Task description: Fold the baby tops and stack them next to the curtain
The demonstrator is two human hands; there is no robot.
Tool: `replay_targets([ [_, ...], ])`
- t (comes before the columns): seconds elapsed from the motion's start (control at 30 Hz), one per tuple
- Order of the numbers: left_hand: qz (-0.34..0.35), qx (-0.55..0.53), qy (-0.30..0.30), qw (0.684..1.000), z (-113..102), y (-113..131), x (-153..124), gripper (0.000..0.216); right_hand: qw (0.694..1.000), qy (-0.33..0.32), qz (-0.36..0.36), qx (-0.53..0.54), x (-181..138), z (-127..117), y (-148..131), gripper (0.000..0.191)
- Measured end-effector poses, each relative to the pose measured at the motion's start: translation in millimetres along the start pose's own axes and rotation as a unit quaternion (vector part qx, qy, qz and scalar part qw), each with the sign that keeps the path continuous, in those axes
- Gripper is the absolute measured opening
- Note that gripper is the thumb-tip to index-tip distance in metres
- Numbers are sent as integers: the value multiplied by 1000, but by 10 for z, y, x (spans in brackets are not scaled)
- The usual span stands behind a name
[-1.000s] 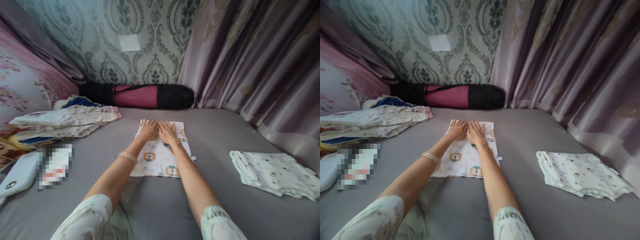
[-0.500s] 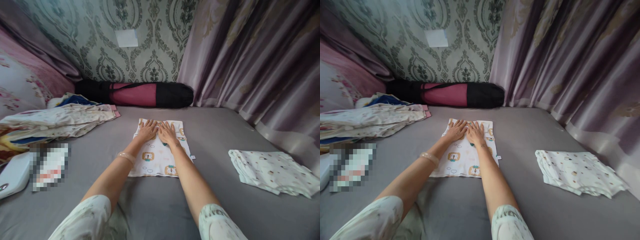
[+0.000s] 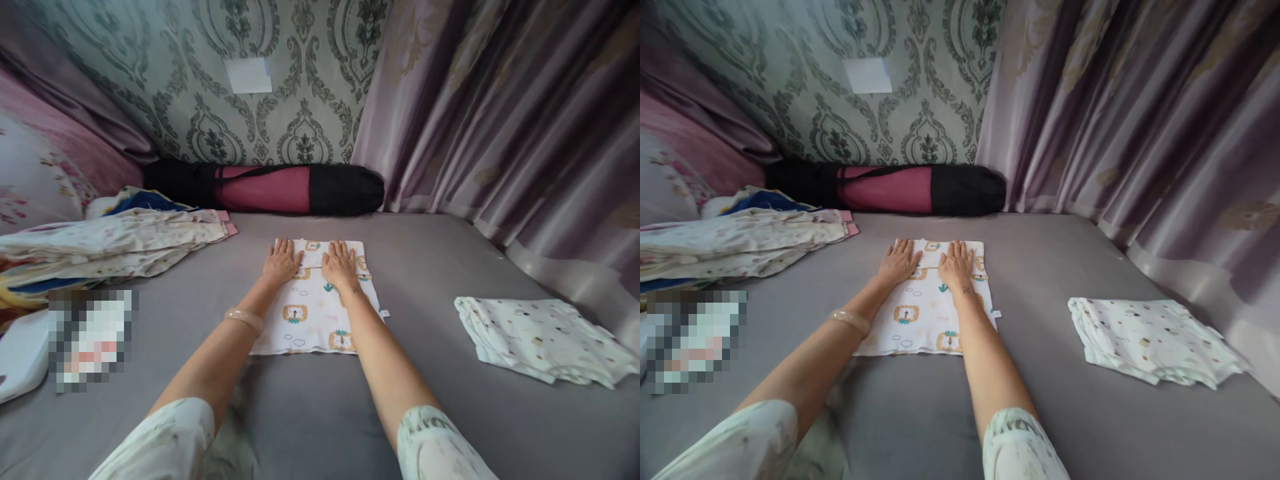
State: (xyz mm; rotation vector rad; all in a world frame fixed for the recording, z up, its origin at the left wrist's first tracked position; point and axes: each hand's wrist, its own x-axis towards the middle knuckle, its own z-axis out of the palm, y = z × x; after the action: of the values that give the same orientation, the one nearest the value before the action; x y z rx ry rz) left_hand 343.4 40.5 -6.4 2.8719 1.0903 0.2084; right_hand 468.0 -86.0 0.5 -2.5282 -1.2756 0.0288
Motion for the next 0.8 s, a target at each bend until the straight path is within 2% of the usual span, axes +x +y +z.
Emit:
replay_targets([
  [0.3, 0, -19, -27, 999, -20, -28, 31, 65, 1000, -21, 0, -5, -13, -35, 5, 58],
  [0.43, -2, -51, -80, 995, -101, -78, 89, 64, 996, -91, 13, 5, 61, -155, 20, 58],
  [0.5, -6, -53, -87, 995, -144, -101, 93, 62, 990, -142, 8, 13, 110, -238, 52, 58],
  [0.57, -4, -46, -75, 996, -181, -121, 72, 61, 986, -164, -6, 14, 144, -309, 113, 58],
  [0.8, 39, -11, -29, 999, -170, -219, -12, 60, 994, -86, -43, -47, 141, -309, 501, 58],
])
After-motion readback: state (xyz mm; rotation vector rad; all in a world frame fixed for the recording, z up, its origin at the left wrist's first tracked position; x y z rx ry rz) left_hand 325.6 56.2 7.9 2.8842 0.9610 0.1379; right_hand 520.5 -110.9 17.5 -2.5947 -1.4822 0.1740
